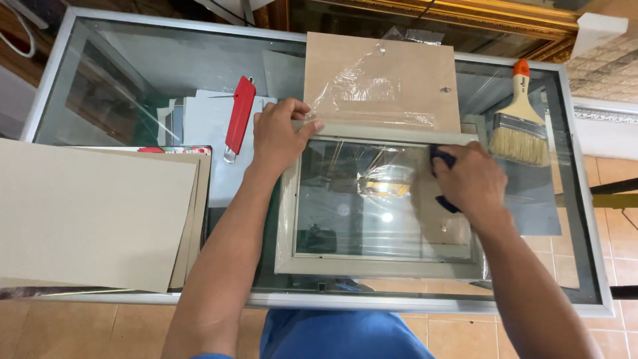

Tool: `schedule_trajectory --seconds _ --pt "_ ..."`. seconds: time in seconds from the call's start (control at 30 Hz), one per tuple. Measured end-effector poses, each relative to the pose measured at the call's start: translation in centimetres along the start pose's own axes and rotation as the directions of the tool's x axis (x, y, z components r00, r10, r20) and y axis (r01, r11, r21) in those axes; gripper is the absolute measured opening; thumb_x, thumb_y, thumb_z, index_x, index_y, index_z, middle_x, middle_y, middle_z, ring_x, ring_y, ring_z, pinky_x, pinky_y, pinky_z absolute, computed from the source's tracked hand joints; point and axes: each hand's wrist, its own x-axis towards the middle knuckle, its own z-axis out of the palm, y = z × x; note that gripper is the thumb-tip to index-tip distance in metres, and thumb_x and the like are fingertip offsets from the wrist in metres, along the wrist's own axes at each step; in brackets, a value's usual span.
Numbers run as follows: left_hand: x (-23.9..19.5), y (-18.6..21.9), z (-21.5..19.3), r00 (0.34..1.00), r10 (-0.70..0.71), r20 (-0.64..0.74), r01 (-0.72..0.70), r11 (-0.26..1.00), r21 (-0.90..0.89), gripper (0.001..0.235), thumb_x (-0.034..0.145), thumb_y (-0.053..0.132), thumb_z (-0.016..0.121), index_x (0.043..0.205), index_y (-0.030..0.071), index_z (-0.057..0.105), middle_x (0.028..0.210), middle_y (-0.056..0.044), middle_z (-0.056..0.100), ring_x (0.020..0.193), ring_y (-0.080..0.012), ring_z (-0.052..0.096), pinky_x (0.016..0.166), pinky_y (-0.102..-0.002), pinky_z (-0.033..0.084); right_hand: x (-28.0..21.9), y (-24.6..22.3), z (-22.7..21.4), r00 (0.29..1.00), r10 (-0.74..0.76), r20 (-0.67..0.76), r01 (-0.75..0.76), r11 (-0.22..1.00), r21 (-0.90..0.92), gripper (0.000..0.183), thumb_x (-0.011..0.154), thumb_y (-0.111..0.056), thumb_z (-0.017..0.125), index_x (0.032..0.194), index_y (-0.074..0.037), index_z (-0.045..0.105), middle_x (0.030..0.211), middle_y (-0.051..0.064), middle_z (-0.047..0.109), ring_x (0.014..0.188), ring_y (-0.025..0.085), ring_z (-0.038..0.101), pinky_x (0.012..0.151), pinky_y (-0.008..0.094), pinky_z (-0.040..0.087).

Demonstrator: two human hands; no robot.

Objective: Cleaning the glass and assembling a picture frame with a backing board.

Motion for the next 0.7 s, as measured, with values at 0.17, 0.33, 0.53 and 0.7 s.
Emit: schedule_trajectory --seconds 0.17,0.33,0.53,0.7 --pt "0.0 -0.2 0.4 0.999 0.031 -0.015 -0.031 1.000 -0.005 0.029 0.083 0.042 0.083 0.101 0.025 0.069 0.088 0.008 0.070 0.100 -0.0205 0.063 0.093 -0.040 0.040 -1.5 1.7 -1.8 0.992 -0.096 0.087 0.099 0.995 -0.021 0.043 0.095 -0.048 0.062 0.133 -0.032 0.072 0.126 0.010 0.065 0.112 0.041 0.068 0.089 0.052 0.058" --pt "-0.4 2.0 -0.7 1.000 0.015 0.002 -0.015 0.999 0.046 0.023 0.086 0.031 0.080 0.101 0.015 0.071 0.097 0.003 0.072 0.096 -0.0178 0.059 0.093 -0.037 0.038 -9.0 2.7 -4.5 0.898 -0.366 0.243 0.384 0.923 -0.030 0.052 0.089 -0.030 0.064 0.140 -0.021 0.059 0.119 0.008 0.060 0.106 0.034 0.063 0.093 0.049 0.053" --pt "-0.4 2.3 -0.8 1.000 -0.001 0.006 0.001 0.998 0.056 0.019 0.088 0.031 0.074 0.098 0.016 0.071 0.101 0.001 0.071 0.098 -0.0209 0.057 0.094 -0.038 0.036 -12.9 -1.5 -1.9 0.854 -0.396 0.336 0.402 0.914 0.053 0.064 0.092 -0.025 0.061 0.153 -0.021 0.041 0.131 0.007 0.049 0.103 0.031 0.066 0.086 0.045 0.063" --pt "-0.4 0.7 0.2 0.999 0.029 -0.018 -0.029 0.999 0.030 0.022 0.086 0.040 0.078 0.099 0.025 0.069 0.092 0.003 0.066 0.102 -0.0257 0.062 0.094 -0.046 0.040 -14.0 -14.2 2.3 0.753 -0.650 -0.099 0.656 0.734 0.177 0.044 0.095 -0.030 0.064 0.133 -0.009 0.057 0.101 0.011 0.061 0.079 0.036 0.074 0.057 0.040 0.060"
